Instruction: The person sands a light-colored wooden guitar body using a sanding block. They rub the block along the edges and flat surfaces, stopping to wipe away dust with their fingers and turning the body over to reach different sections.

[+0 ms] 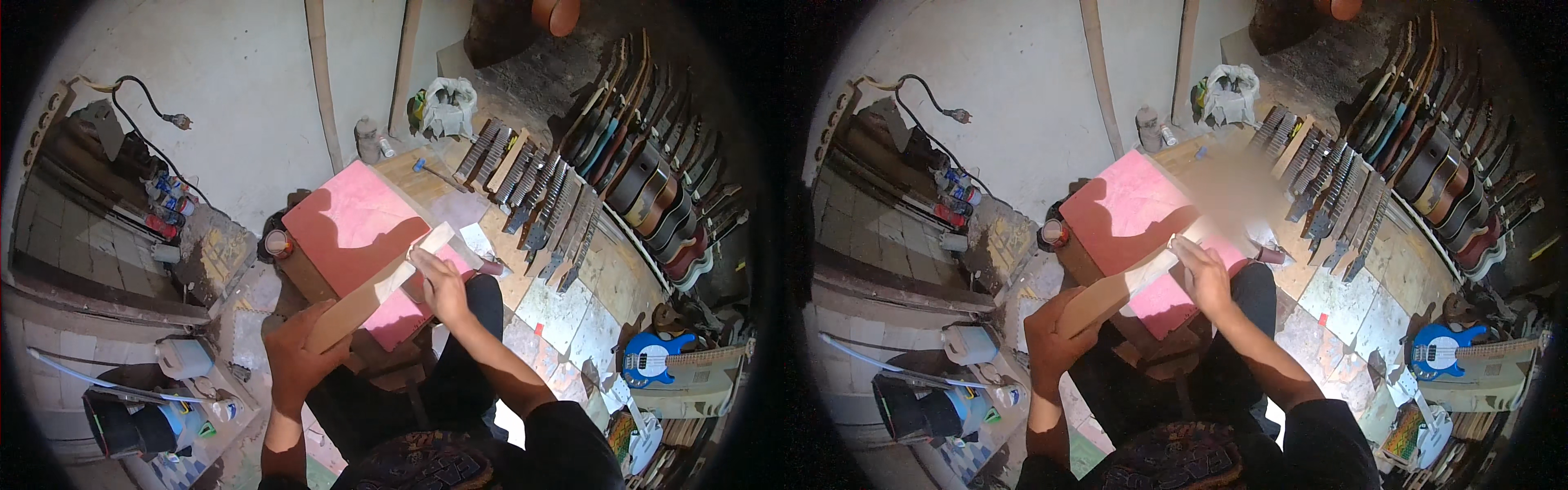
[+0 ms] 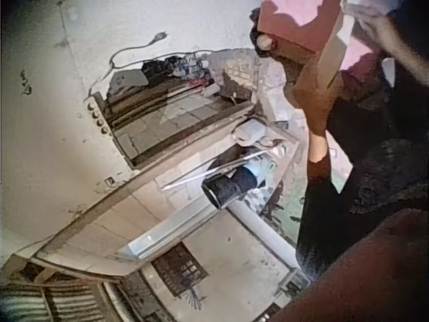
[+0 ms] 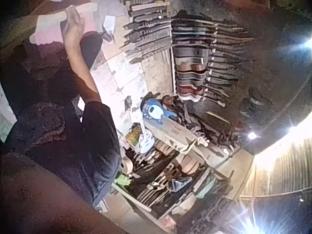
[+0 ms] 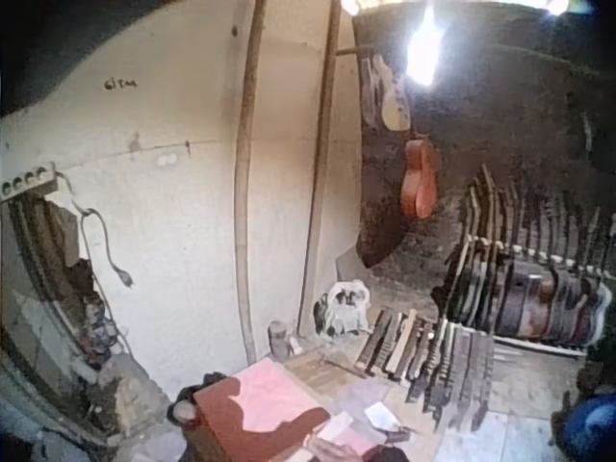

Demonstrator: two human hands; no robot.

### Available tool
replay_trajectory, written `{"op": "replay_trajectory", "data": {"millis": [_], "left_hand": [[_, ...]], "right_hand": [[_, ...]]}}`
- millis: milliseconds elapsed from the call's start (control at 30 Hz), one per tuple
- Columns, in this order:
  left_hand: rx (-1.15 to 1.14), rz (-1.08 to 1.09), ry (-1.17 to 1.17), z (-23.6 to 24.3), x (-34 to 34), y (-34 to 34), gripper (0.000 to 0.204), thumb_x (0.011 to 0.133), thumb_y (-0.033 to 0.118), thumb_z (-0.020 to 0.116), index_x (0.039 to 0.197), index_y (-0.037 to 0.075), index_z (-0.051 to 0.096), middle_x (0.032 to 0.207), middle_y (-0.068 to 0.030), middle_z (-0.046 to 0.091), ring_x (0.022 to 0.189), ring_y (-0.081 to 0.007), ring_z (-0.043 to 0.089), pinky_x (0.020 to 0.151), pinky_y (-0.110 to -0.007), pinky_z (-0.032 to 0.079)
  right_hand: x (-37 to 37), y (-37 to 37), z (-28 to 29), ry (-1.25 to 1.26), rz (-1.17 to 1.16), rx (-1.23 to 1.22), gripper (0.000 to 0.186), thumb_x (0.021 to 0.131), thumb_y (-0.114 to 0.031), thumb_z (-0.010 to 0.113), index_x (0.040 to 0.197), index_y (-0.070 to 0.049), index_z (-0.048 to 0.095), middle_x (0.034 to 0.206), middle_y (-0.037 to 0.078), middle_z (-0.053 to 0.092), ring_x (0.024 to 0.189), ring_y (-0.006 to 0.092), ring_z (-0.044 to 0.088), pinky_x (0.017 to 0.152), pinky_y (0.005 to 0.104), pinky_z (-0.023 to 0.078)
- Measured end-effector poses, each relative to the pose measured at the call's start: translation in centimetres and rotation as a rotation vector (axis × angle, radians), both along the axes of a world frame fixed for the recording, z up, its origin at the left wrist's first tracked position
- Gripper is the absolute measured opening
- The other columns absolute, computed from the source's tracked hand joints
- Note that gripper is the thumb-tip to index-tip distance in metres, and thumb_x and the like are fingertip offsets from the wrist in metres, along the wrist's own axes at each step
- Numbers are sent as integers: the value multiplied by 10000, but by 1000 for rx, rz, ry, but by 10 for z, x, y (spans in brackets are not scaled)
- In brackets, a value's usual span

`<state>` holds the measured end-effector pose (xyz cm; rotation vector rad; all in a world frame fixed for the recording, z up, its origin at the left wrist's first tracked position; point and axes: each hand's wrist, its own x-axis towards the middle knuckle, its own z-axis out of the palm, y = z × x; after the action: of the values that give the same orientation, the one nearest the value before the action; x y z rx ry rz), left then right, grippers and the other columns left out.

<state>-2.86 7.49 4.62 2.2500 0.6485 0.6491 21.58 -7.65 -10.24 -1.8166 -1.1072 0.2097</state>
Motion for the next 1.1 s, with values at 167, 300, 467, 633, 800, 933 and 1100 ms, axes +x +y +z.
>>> {"op": "replay_trajectory", "data": {"millis": [167, 300, 467, 633, 800, 933, 1100], "left_hand": [[-10, 18, 27, 4, 3, 2, 484, 719, 155, 894, 1170, 41, 761, 1081, -174, 790, 950, -313, 787, 858, -391, 610], [-52, 39, 28, -2, -4, 8, 513, 694, 138, 853, 1184, 22, 761, 1075, -161, 798, 986, -233, 775, 902, -364, 589], [-60, 41, 54, -2, -7, 15, 534, 685, 123, 838, 1198, 0, 754, 1079, -161, 799, 995, -230, 769, 915, -364, 588], [-116, 48, 31, 0, -7, 16, 550, 681, 129, 847, 1208, -1, 754, 1087, -157, 801, 995, -230, 768, 921, -370, 588], [-92, 54, 29, -12, -16, 20, 551, 685, 134, 847, 1212, 3, 752, 1082, -150, 801, 995, -218, 767, 917, -364, 589], [-145, 67, 19, 2, -4, 12, 540, 688, 134, 849, 1204, 5, 754, 1063, -147, 801, 986, -212, 769, 908, -358, 591], [-46, 43, 9, -5, -4, 14, 513, 693, 146, 868, 1177, 15, 762, 1050, -156, 799, 966, -243, 780, 882, -368, 601]], "right_hand": [[-13, 5, -4, 428, 158, 167, 554, 857, 147, 471, 1341, 0, 697, 1451, 216, 645, 1372, 357, 603, 1171, 390, 461], [-9, 7, 13, 62, -7, -5, 527, 884, 139, 457, 1338, 14, 694, 1442, 193, 665, 1383, 314, 605, 1173, 383, 447], [-14, 9, 2, 398, 207, 221, 584, 842, 142, 505, 1378, -12, 679, 1405, 253, 659, 1363, 375, 610, 1166, 424, 465], [-14, 13, 12, 103, 101, 78, 562, 860, 160, 505, 1369, 2, 683, 1418, 234, 660, 1351, 358, 628, 1109, 429, 505], [-6, 9, 5, 18, 102, 44, 548, 869, 143, 519, 1380, 10, 670, 1461, 229, 635, 1348, 349, 632, 1089, 411, 518], [-23, 8, 12, 117, 38, -8, 584, 865, 134, 527, 1412, -25, 657, 1511, 218, 597, 1329, 395, 630, 1061, 395, 536], [5, 1, 7, -44, 52, -140, 595, 860, 105, 543, 1430, -33, 645, 1535, 217, 574, 1315, 375, 640, 1080, 389, 528]]}}
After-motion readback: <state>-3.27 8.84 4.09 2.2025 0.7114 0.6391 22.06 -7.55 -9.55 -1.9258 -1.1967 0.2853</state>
